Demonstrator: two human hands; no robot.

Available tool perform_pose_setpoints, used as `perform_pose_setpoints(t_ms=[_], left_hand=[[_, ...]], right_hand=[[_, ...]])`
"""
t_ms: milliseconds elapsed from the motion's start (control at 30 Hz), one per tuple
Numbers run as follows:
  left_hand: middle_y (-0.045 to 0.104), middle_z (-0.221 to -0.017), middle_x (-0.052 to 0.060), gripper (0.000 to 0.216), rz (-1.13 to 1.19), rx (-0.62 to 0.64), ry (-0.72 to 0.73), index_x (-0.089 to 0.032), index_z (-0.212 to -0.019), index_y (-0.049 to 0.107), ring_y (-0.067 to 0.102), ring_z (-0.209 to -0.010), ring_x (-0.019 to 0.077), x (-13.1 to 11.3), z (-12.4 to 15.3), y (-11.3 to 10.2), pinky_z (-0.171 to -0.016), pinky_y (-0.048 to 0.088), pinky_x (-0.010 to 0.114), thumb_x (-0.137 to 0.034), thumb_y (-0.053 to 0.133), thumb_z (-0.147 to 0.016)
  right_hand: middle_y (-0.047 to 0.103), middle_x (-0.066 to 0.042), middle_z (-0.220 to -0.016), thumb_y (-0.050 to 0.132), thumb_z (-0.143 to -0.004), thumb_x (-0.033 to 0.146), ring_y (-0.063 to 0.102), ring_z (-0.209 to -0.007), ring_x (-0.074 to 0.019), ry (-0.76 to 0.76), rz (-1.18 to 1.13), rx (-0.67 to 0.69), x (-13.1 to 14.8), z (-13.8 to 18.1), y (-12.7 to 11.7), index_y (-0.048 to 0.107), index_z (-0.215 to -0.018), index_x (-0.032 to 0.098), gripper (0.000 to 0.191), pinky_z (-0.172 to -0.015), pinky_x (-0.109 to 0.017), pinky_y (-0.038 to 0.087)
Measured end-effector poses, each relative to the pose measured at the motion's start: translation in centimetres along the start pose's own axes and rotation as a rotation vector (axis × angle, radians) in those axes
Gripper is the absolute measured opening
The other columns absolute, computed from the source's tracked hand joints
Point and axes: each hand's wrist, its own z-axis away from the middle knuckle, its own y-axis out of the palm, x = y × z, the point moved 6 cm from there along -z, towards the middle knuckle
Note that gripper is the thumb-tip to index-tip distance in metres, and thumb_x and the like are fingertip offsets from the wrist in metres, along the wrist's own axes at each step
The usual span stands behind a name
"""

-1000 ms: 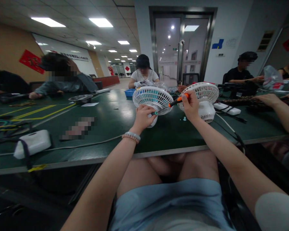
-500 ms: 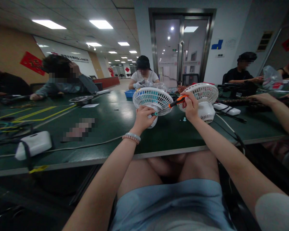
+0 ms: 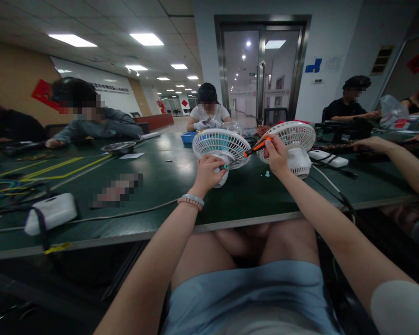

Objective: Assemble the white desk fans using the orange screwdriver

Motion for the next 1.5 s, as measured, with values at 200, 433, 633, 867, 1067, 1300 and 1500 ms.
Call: perform_pose_setpoints(t_ms=[200, 433, 633, 867, 1067, 1300, 1500], left_hand=[[0.066, -0.095, 0.003, 0.02, 0.005, 0.007, -0.005, -0.023, -0.088, 0.07, 0.048, -0.101, 0.0245, 0.0, 0.0, 0.0, -0.09, 0.034, 0.044, -0.032, 0.061, -0.073], [0.066, -0.094, 0.003, 0.019, 0.003, 0.009, -0.007, -0.023, -0.087, 0.07, 0.048, -0.101, 0.0249, -0.2, -0.1, -0.1, -0.09, 0.033, 0.044, -0.032, 0.061, -0.073], [0.066, -0.094, 0.003, 0.019, -0.002, 0.007, 0.006, -0.023, -0.087, 0.069, 0.048, -0.1, 0.0244, -0.3, 0.0, -0.2, -0.09, 0.034, 0.043, -0.032, 0.06, -0.073], [0.066, -0.094, 0.003, 0.019, 0.005, 0.009, -0.002, -0.023, -0.087, 0.069, 0.048, -0.1, 0.0247, -0.2, -0.1, -0.1, -0.09, 0.034, 0.044, -0.031, 0.061, -0.073], [0.066, -0.094, 0.003, 0.019, 0.007, 0.009, -0.004, -0.023, -0.087, 0.07, 0.048, -0.1, 0.0248, -0.2, -0.2, -0.1, -0.091, 0.033, 0.044, -0.032, 0.06, -0.073], [0.066, -0.094, 0.003, 0.018, 0.006, 0.008, -0.004, -0.024, -0.086, 0.07, 0.048, -0.1, 0.0249, -0.2, -0.2, -0.1, -0.09, 0.033, 0.044, -0.032, 0.06, -0.073], [0.066, -0.094, 0.003, 0.018, 0.006, 0.003, -0.001, -0.023, -0.086, 0.07, 0.048, -0.099, 0.0245, -0.2, -0.2, -0.1, -0.089, 0.034, 0.044, -0.031, 0.061, -0.073]], right_hand=[[0.044, 0.003, -0.061, 0.043, -0.082, 0.055, 0.046, -0.06, -0.0129, 0.006, 0.07, -0.108, 1.2, 0.0, -0.4, 0.05, -0.081, 0.023, 0.033, -0.058, -0.027, 0.04], [0.046, 0.002, -0.064, 0.049, -0.081, 0.048, 0.047, -0.062, -0.013, 0.038, 0.013, -0.05, 1.0, -0.2, -0.3, 0.049, -0.08, 0.023, 0.025, -0.06, -0.028, 0.04], [0.042, 0.005, -0.054, 0.051, -0.079, 0.051, 0.037, -0.042, -0.0078, 0.161, -0.121, -0.018, -0.8, -0.1, 0.2, 0.052, -0.072, 0.023, 0.029, -0.042, -0.023, 0.03], [0.04, 0.007, -0.052, 0.045, -0.077, 0.051, 0.034, -0.037, -0.0066, 0.23, -0.419, 0.093, -1.4, 0.0, 1.0, 0.05, -0.079, 0.023, 0.028, -0.037, -0.022, 0.029], [0.035, 0.008, -0.049, 0.05, -0.076, 0.054, 0.028, -0.036, -0.0063, 0.242, -0.384, 0.08, -1.5, 0.0, 0.9, 0.05, -0.082, 0.025, 0.03, -0.036, -0.022, 0.025], [0.032, 0.008, -0.046, 0.05, -0.074, 0.062, 0.026, -0.035, -0.0064, 0.297, -0.342, 0.108, -2.3, -0.1, 0.8, 0.051, -0.078, 0.025, 0.038, -0.034, -0.023, 0.025], [0.038, 0.006, -0.052, 0.044, -0.076, 0.055, 0.033, -0.038, -0.0073, 0.268, -0.422, 0.097, -2.6, -0.2, 0.9, 0.053, -0.082, 0.023, 0.034, -0.036, -0.023, 0.028]])
